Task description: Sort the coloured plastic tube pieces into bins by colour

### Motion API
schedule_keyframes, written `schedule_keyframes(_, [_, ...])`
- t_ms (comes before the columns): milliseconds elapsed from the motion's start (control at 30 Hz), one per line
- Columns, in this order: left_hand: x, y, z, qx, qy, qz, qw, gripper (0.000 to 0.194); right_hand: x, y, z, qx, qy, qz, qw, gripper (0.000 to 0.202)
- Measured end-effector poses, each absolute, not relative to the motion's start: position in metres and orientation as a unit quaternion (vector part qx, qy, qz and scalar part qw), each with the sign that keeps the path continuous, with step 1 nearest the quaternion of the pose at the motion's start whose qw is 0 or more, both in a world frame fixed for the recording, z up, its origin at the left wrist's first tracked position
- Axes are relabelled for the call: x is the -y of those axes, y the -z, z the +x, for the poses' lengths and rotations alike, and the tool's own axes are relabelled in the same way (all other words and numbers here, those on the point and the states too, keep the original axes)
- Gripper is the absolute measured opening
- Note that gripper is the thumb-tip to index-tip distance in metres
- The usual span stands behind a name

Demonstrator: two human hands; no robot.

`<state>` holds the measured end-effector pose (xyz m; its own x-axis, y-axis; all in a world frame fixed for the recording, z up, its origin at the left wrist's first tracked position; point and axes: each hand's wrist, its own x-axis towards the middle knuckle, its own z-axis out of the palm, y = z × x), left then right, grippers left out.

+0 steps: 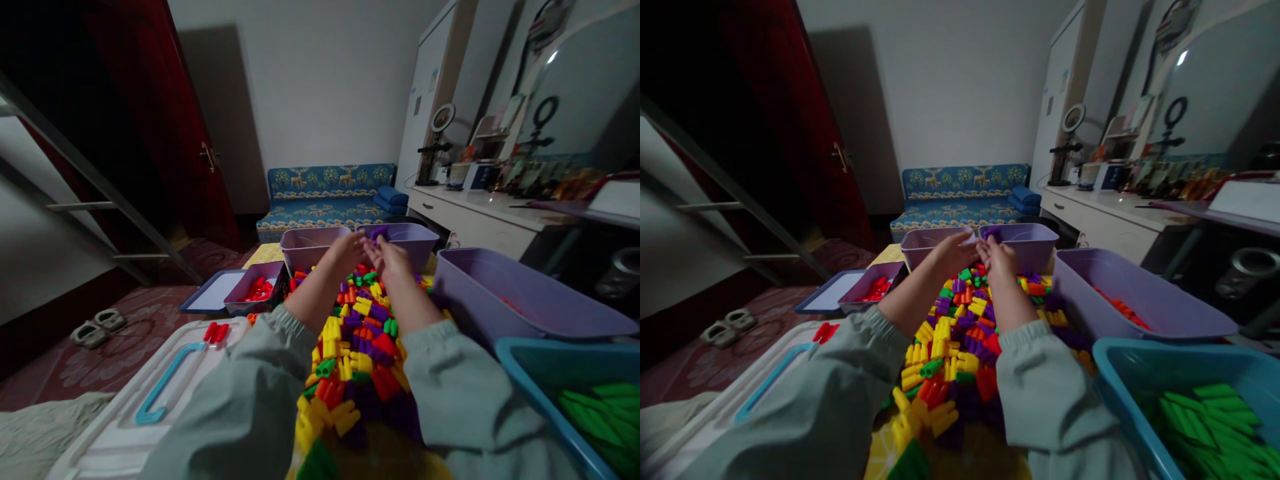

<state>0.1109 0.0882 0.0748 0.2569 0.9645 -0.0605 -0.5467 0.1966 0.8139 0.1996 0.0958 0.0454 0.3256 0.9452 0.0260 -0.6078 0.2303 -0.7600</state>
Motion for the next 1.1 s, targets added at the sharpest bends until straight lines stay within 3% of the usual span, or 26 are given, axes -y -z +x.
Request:
schedule_keyframes(133, [-0.097, -0.074, 0.108, -0.329, -0.626, 0.414, 0.574, 0.044, -0.105, -0.07, 0.202, 0.229, -0.505, -0.333, 0.762, 0.01])
schedule_keyframes(333, [-0.054, 0.042, 0.066, -0.537, -0.522, 0.614, 0.248, 0.039, -0.065, 0.02, 0.211, 0.39, -0.451, -0.436, 0.675, 0.033])
schedule_keyframes(433, [-0.037, 0.066, 0.053, -0.566, -0.45, 0.675, 0.148, 0.044, -0.056, 0.051, 0.223, 0.481, -0.37, -0.493, 0.624, 0.033])
schedule_keyframes(567, [-0.03, 0.064, 0.054, -0.593, -0.362, 0.713, 0.097, 0.051, -0.054, 0.06, 0.236, 0.629, -0.213, -0.567, 0.487, 0.031])
schedule_keyframes(767, [-0.024, 0.065, 0.059, -0.603, -0.293, 0.74, 0.049, 0.046, -0.043, 0.061, 0.232, 0.736, -0.045, -0.617, 0.275, 0.053])
schedule_keyframes(1100, [-0.021, 0.064, 0.063, -0.587, -0.287, 0.754, 0.067, 0.045, -0.019, 0.052, 0.195, 0.748, -0.094, -0.617, 0.225, 0.05])
